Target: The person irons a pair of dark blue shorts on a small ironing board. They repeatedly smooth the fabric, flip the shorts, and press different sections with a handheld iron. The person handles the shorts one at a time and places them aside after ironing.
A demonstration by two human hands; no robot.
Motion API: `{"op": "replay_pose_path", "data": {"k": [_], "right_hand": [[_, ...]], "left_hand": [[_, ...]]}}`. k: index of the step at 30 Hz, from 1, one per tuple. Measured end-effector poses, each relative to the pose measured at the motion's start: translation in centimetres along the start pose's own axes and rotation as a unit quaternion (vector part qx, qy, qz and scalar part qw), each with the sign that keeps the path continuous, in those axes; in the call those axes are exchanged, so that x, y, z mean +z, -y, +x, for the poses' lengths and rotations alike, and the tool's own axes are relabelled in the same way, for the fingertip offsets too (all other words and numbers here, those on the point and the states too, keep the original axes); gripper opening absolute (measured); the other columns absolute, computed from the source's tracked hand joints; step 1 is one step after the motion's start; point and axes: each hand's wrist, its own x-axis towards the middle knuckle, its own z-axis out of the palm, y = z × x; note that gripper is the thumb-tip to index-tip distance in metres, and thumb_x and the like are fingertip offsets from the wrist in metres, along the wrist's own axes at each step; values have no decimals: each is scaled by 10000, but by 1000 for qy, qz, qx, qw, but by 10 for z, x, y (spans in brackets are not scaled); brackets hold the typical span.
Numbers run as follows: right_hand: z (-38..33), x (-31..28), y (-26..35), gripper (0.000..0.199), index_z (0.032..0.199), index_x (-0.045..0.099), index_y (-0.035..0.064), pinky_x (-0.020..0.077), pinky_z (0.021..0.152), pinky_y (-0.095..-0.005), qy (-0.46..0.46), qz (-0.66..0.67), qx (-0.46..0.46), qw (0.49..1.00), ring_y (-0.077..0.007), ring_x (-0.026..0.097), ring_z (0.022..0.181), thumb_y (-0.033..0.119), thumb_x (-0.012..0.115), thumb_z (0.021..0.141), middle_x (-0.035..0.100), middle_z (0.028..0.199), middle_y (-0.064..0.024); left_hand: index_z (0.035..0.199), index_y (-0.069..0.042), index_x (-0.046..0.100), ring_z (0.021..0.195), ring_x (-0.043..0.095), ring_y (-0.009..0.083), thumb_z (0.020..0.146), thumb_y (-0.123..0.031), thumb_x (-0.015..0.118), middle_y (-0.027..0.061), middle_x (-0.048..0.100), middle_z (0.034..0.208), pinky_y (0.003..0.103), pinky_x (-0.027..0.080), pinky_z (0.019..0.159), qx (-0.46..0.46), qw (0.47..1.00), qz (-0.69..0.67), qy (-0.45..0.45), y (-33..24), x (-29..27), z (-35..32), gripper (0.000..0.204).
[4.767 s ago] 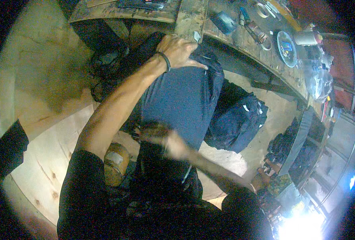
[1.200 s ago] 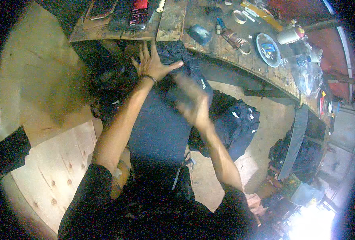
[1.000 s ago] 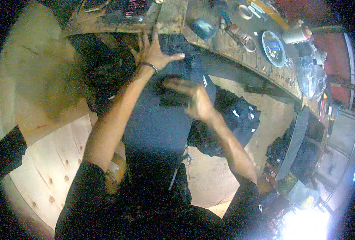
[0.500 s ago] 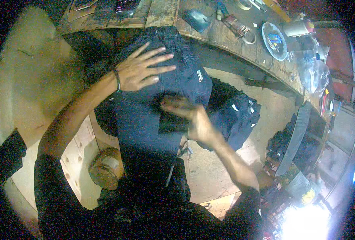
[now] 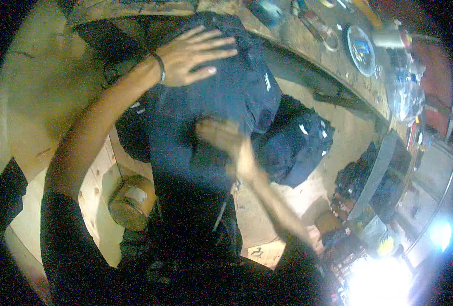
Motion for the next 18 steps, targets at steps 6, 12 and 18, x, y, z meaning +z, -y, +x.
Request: {"op": "replay_pose_path", "data": {"k": [6, 12, 18], "right_hand": [[9, 0, 21, 661, 1415, 713, 36, 437, 1237, -473, 111, 16, 72, 991, -326, 647, 1380, 271, 842, 811, 680, 1493, -147], [-13, 36, 16, 585, 1423, 713, 65, 379, 1261, -519, 154, -36, -49, 986, -317, 591, 1444, 270, 801, 883, 666, 1511, -130], [-9, 44, -6, 670, 1436, 717, 125, 404, 1262, -498, 108, -9, 39, 993, -338, 593, 1443, 127, 815, 772, 623, 1566, -136]], "left_hand": [[1677, -275, 420, 1629, 305, 355, 1092, -403, 518, 60, 333, 1776, 587, 188, 1347, -3, 1000, -16, -19, 6, 6, 1, 606], [1684, -276, 403, 1632, 299, 345, 1088, -480, 519, 46, 323, 1780, 588, 179, 1349, -18, 999, -28, -24, 5, 5, -1, 641], [1678, -266, 414, 1633, 300, 335, 1083, -495, 535, 61, 330, 1775, 592, 176, 1350, -8, 998, -48, -41, 5, 7, 0, 649]]}}
